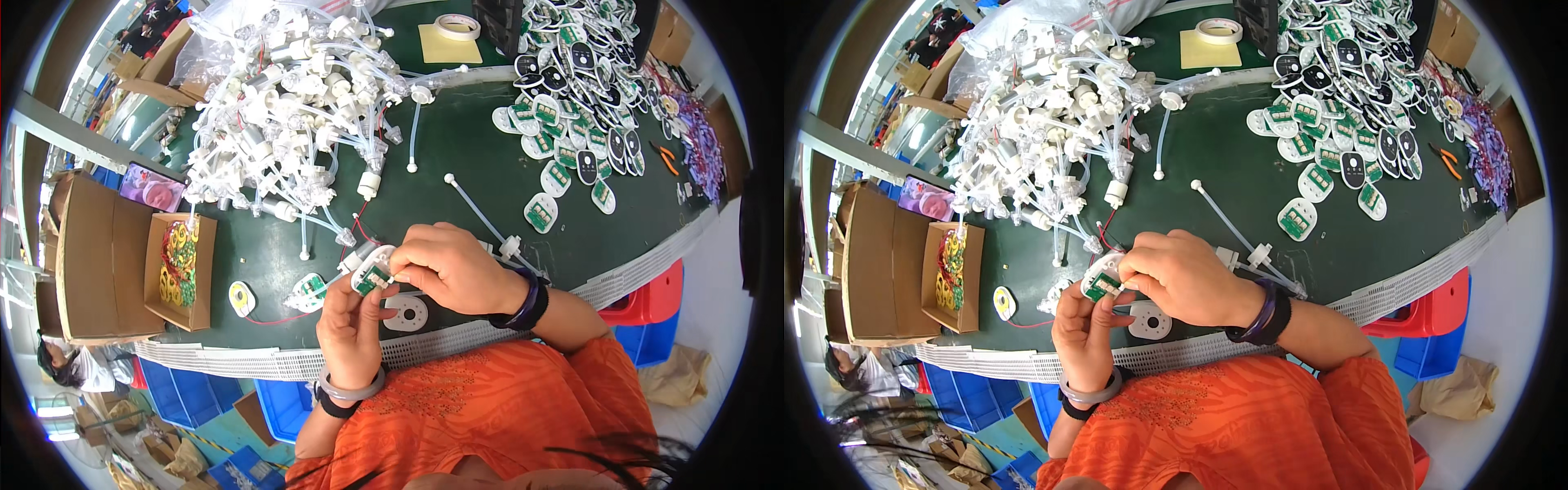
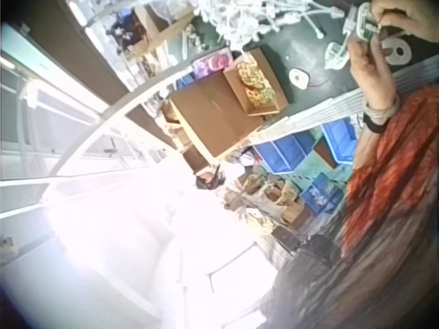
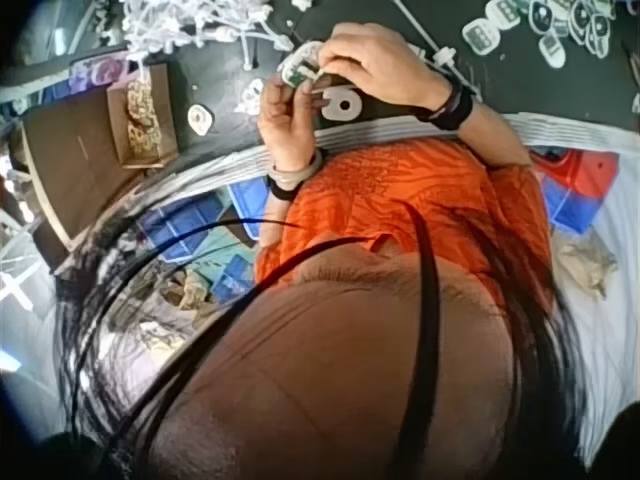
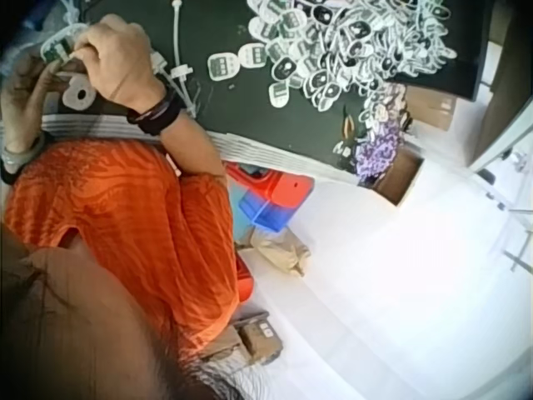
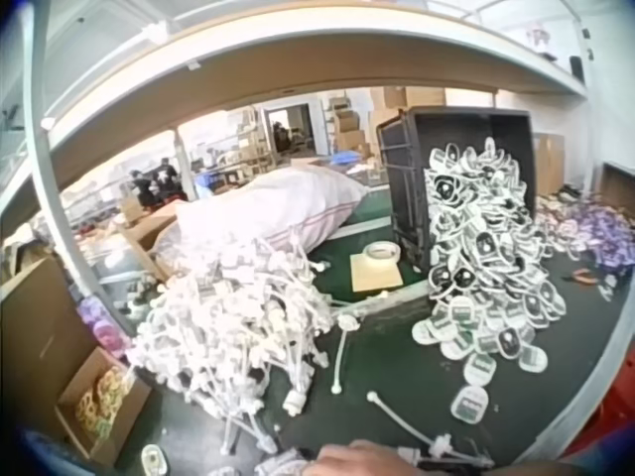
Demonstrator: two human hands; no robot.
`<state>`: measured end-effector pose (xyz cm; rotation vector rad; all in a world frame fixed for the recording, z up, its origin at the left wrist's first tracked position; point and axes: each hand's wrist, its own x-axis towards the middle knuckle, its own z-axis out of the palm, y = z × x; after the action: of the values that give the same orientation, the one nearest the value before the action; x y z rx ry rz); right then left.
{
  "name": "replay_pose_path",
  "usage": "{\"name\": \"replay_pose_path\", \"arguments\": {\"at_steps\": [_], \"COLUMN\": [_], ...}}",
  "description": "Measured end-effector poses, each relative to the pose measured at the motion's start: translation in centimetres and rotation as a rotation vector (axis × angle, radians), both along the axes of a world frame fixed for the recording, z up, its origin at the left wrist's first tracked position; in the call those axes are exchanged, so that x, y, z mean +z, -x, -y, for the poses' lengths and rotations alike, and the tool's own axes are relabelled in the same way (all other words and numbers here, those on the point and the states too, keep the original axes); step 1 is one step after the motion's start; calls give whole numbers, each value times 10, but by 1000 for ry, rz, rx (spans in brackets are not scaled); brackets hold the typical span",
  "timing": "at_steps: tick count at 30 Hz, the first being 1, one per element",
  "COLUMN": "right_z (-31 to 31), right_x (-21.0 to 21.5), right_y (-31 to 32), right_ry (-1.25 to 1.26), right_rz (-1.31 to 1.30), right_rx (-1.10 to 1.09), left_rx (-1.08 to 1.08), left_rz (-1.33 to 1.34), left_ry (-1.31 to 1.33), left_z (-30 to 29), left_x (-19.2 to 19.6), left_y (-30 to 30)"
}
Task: Assembling small electronic modules involving LEDs, circuit boards, and wires.
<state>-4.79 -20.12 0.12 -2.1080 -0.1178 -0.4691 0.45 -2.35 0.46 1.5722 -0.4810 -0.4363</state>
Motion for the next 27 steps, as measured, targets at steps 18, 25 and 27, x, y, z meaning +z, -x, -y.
{"name": "replay_pose_path", "arguments": {"at_steps": [18, 25, 27], "right_z": [0, -8, -10], "right_x": [-2, -4, -3], "right_y": [0, -1, -3], "right_ry": [18, 24, 18], "right_rz": [49, 58, 65], "right_rx": [-2, -67, -85], "left_rx": [12, 40, 49], "left_rz": [-55, 85, 106], "left_ry": [26, -81, -81], "left_z": [0, 0, 0], "left_x": [0, -3, -2], "left_y": [4, 9, 8]}}
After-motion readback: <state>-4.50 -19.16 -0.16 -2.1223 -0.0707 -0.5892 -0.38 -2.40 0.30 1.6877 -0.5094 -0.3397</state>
